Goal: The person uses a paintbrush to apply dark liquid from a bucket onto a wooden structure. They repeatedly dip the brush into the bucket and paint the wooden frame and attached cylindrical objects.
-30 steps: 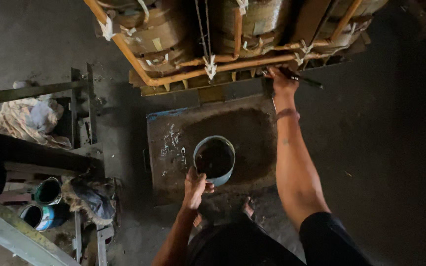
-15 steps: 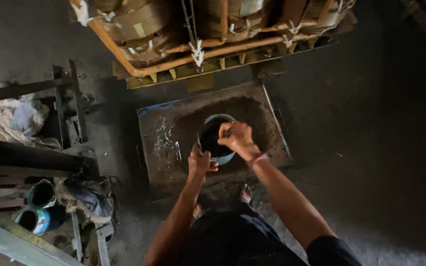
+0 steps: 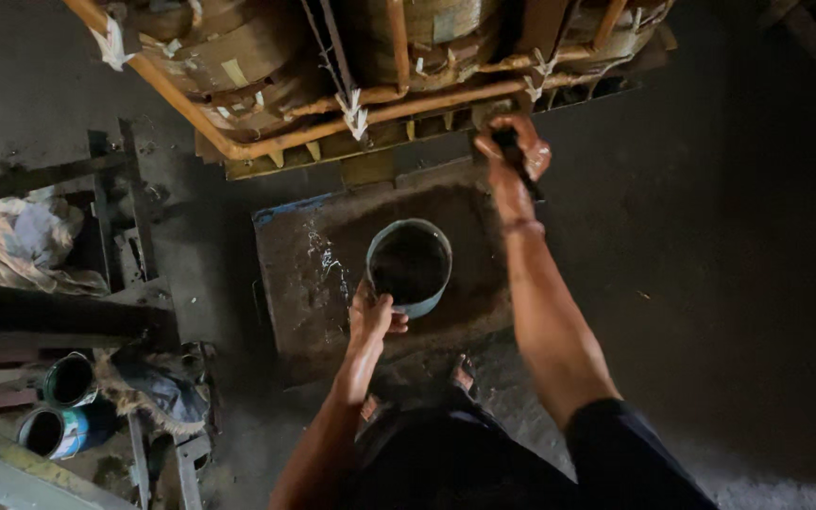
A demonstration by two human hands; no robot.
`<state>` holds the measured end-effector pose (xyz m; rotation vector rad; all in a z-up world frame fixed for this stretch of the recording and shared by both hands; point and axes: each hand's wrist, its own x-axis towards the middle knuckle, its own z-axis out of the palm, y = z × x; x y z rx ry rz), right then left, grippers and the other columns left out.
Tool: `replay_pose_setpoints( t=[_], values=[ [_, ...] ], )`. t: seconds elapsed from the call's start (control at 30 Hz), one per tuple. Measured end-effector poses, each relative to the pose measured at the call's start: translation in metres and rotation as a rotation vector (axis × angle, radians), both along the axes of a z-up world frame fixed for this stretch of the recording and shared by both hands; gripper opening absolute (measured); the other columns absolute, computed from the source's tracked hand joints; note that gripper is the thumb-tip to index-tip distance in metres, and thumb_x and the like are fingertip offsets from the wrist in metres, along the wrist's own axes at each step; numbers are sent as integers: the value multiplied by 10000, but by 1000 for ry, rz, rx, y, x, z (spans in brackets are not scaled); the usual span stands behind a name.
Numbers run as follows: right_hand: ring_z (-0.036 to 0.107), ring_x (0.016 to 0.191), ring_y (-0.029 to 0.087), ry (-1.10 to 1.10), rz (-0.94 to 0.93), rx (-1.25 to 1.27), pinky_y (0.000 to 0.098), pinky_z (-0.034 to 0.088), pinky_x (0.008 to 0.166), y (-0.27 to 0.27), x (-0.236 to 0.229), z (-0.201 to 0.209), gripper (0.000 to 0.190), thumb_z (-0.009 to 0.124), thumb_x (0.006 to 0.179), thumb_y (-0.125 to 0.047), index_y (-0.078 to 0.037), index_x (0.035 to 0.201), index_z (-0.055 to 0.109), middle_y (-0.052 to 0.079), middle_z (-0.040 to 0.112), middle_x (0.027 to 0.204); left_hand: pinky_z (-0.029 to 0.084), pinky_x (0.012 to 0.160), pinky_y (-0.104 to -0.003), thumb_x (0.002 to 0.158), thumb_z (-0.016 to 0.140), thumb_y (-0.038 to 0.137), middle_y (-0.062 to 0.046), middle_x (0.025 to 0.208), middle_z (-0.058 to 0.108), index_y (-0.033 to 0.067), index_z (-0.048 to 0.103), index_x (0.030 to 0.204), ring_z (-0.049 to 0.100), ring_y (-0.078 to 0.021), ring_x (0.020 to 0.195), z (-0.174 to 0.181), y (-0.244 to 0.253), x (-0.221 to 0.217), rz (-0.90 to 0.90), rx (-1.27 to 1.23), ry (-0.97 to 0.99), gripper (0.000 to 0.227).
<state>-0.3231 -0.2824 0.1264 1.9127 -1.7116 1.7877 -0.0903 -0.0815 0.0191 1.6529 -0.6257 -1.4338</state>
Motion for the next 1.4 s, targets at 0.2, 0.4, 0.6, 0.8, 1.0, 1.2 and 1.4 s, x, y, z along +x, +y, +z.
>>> replay_pose_setpoints(
  t=[0.2,0.4,0.6,0.8,1.0,1.2,1.4],
  values=[
    [736,774,106,-407,-13,-7,242,618,664,-22,-29,-23,230,869,812,-88,-128,972,709,-18,762,949,628,462,-373,977,510,80,-220,913,699,123,333,1562,687,-215,561,-3,15,22,67,-42,105,612],
    [659,765,89,-574,55,-184,261,563,664,-75,-53,-33,236,831,808,43,-81,897,651,1,694,859,646,495,-399,983,525,95,-164,862,712,78,362,1523,714,-234,601,-26,39,34,109,61,19,564],
    [622,777,122,-542,-12,37,292,544,682,-86,-71,-48,241,847,763,39,-86,892,686,26,673,902,644,483,-428,1003,536,80,-195,842,696,-21,405,1453,713,-275,594,-40,37,40,137,131,7,480],
    [684,871,140,-984,779,146,391,626,772,-127,-122,-84,303,859,726,-61,-138,938,655,-5,691,901,631,489,-421,997,535,128,-209,845,703,84,387,1516,697,-248,585,-31,39,38,169,89,31,542],
    [554,888,276,-816,594,346,483,527,815,-168,-145,-148,215,708,1011,-232,-86,909,588,89,602,922,641,492,-421,977,511,54,-210,872,716,103,306,1583,705,-265,586,-30,42,29,189,113,30,641],
    [589,910,252,-2288,1244,379,476,572,921,-175,-149,-131,345,464,1026,-196,-124,693,521,93,609,816,637,494,-424,984,516,58,-257,910,716,117,257,1598,703,-268,595,-24,39,15,183,127,19,670],
    [528,862,260,-2343,967,199,597,483,1021,-177,-139,-131,251,456,1017,-156,-64,789,508,84,575,812,646,502,-411,950,497,22,-230,924,710,95,320,1565,710,-247,606,-15,33,-7,178,78,0,644]
  ],
)
